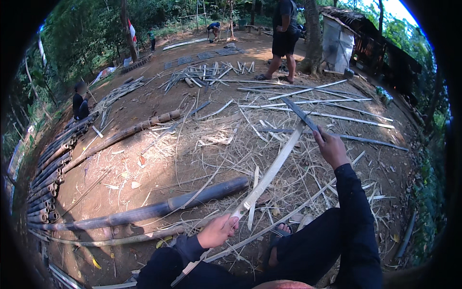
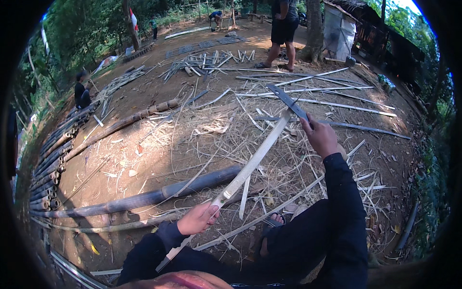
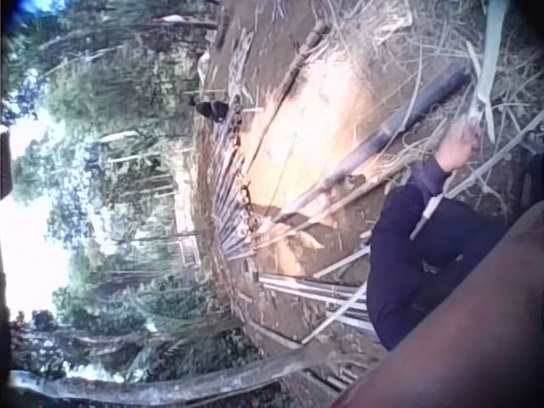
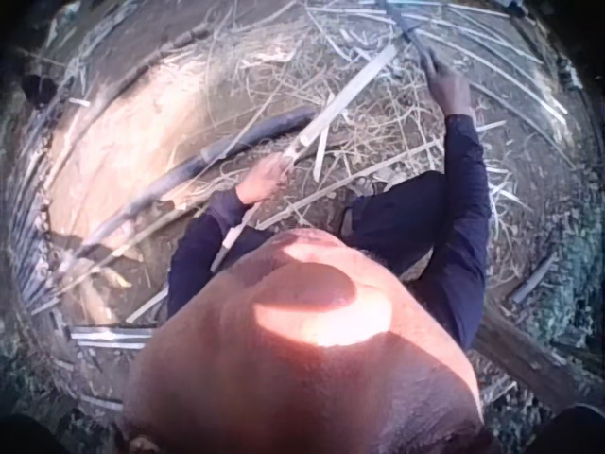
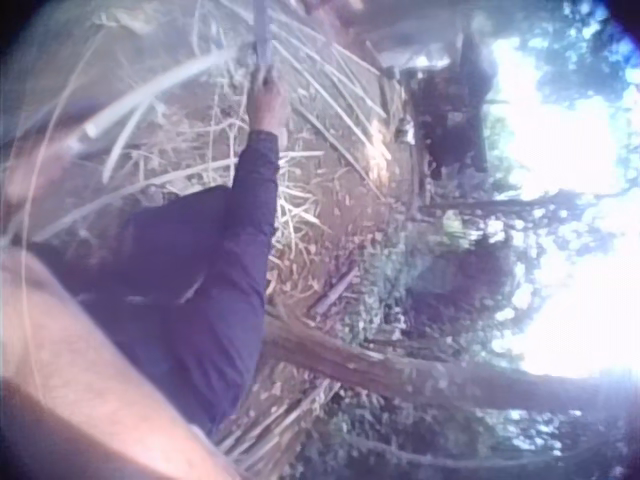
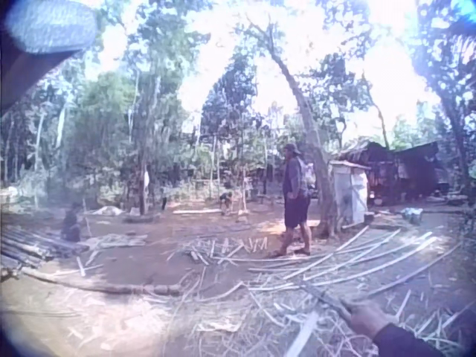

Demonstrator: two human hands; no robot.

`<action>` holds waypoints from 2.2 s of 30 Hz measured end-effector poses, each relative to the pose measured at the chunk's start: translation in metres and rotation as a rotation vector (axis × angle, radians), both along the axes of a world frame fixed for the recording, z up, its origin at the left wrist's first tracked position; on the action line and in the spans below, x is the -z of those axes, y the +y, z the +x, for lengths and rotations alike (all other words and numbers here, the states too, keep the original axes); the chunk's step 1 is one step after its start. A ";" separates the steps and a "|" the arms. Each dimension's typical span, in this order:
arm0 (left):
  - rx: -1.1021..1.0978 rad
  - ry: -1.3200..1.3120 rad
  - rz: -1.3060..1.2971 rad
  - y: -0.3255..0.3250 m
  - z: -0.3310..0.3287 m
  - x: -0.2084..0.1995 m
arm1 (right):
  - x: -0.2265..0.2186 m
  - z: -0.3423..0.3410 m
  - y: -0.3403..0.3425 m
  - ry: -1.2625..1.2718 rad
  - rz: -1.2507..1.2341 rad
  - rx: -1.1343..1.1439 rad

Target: The person uses a large blade to shave and smooth the outer surface of long bamboo strips while sitting on the ground in an outdoor workshop area.

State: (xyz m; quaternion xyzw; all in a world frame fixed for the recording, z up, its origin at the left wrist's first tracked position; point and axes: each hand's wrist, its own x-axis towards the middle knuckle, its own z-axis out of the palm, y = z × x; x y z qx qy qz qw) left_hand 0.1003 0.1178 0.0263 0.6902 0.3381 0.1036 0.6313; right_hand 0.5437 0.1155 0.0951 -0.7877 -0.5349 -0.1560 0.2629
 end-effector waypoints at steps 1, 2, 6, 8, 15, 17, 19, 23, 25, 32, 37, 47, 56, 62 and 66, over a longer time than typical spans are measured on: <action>0.018 0.052 0.043 0.001 0.003 -0.001 | -0.004 0.003 0.001 0.065 -0.025 -0.014; 0.006 0.078 -0.047 -0.001 -0.001 -0.003 | 0.006 -0.005 -0.001 0.034 0.000 -0.049; -0.013 0.026 -0.068 0.004 -0.013 -0.004 | 0.009 -0.050 -0.006 -0.126 0.003 -0.205; -0.003 0.039 -0.025 0.000 -0.008 -0.008 | -0.005 -0.036 -0.003 -0.150 -0.085 -0.064; 0.021 0.015 -0.306 -0.006 -0.014 -0.013 | 0.024 -0.004 -0.012 0.359 0.072 0.085; 0.034 0.018 -0.352 0.000 -0.012 -0.013 | 0.010 -0.017 -0.015 0.350 -0.028 0.097; 0.054 -0.022 -0.402 -0.001 -0.015 -0.016 | 0.016 -0.014 -0.008 0.344 -0.024 0.097; 0.063 -0.039 -0.449 -0.003 -0.011 -0.018 | 0.040 0.014 -0.007 0.556 0.089 0.113; 0.064 -0.041 -0.459 -0.001 -0.012 -0.018 | 0.043 0.018 -0.006 0.921 0.073 0.160; 0.068 -0.046 -0.476 0.001 -0.011 -0.014 | 0.027 -0.004 -0.010 1.140 0.206 0.048; 0.057 -0.030 -0.471 0.000 -0.012 -0.015 | 0.020 -0.034 -0.002 1.301 0.218 -0.001; 0.065 -0.038 -0.491 0.001 -0.012 -0.015 | 0.003 -0.071 0.009 1.540 0.272 -0.126; 0.066 -0.031 -0.487 0.001 -0.011 -0.012 | -0.001 -0.085 0.013 1.809 0.268 -0.285; 0.061 -0.036 -0.506 0.001 -0.012 -0.011 | 0.011 -0.089 0.024 2.051 0.324 -0.261; 0.050 -0.027 -0.505 0.001 -0.011 -0.011 | 0.012 -0.087 0.025 2.036 0.326 -0.266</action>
